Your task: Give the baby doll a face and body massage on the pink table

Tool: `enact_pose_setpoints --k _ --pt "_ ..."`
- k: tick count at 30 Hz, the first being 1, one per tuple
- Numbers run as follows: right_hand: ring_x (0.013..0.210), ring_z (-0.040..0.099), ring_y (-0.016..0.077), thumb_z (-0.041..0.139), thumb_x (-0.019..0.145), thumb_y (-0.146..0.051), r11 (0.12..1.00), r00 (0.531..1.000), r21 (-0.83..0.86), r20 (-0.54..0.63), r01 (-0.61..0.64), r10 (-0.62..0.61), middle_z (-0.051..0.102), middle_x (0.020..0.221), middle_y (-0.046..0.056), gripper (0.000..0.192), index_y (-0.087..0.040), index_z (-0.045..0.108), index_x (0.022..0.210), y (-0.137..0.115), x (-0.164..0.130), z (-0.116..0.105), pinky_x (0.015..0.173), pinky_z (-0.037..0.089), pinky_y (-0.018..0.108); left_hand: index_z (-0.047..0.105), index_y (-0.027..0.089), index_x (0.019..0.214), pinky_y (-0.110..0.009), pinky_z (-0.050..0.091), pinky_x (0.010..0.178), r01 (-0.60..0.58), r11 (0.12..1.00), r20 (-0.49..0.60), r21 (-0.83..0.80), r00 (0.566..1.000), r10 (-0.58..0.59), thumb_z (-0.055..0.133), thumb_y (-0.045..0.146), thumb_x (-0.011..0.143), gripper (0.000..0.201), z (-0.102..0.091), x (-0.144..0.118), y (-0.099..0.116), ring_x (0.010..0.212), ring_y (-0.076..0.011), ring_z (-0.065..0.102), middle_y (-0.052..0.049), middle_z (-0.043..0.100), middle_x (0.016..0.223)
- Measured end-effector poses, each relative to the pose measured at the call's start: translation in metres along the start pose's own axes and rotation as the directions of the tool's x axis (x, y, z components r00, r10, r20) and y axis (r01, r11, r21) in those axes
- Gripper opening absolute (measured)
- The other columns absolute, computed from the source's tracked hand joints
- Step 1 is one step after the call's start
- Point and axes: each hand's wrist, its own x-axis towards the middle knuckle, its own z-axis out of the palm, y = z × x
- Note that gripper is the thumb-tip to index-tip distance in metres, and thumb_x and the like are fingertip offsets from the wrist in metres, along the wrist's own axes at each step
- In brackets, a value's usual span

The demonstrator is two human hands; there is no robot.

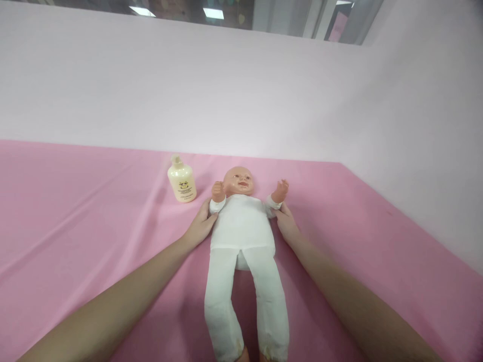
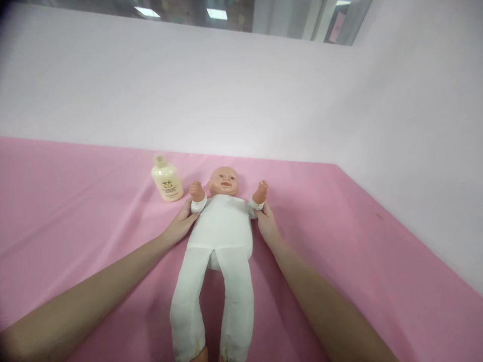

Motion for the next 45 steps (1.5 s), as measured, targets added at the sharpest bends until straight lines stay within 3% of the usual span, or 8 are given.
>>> enact_pose_setpoints --k 13,27,45 --pt "0.132 0.058 0.0319 0.061 0.087 -0.04 0.999 1.0 -0.052 0.029 -0.006 0.007 0.067 0.14 0.011 0.05 -0.02 0.06 0.133 0.0 0.0 0.002 0.116 0.042 0.048 0.043 0.024 0.152 -0.051 0.036 0.125 0.0 1.0 -0.001 0.0 1.0 0.0 0.06 0.036 0.098 0.058 0.0 0.0 -0.001 0.145 -0.0308 0.049 -0.01 0.052 0.156" --pt "0.135 0.059 0.0295 0.062 0.088 -0.041 0.994 1.0 -0.111 0.008 -0.014 0.015 0.069 0.141 0.004 0.045 -0.028 0.068 0.13 0.012 0.004 -0.004 0.121 0.039 0.05 0.043 0.025 0.152 -0.053 0.035 0.126 0.007 1.0 -0.003 0.021 1.0 -0.007 0.06 0.035 0.097 0.059 0.0 0.0 0.001 0.146 -0.0311 0.049 -0.01 0.055 0.154" --pt "0.136 0.058 0.0291 0.06 0.09 -0.041 0.99 1.0 -0.144 0.021 0.015 -0.012 0.067 0.144 0.005 0.052 -0.027 0.063 0.14 0.013 0.004 -0.004 0.121 0.04 0.049 0.042 0.022 0.151 -0.05 0.035 0.126 0.01 0.999 0.004 0.046 1.0 -0.01 0.06 0.034 0.097 0.059 0.0 0.0 0.005 0.145 -0.031 0.05 -0.011 0.054 0.154"
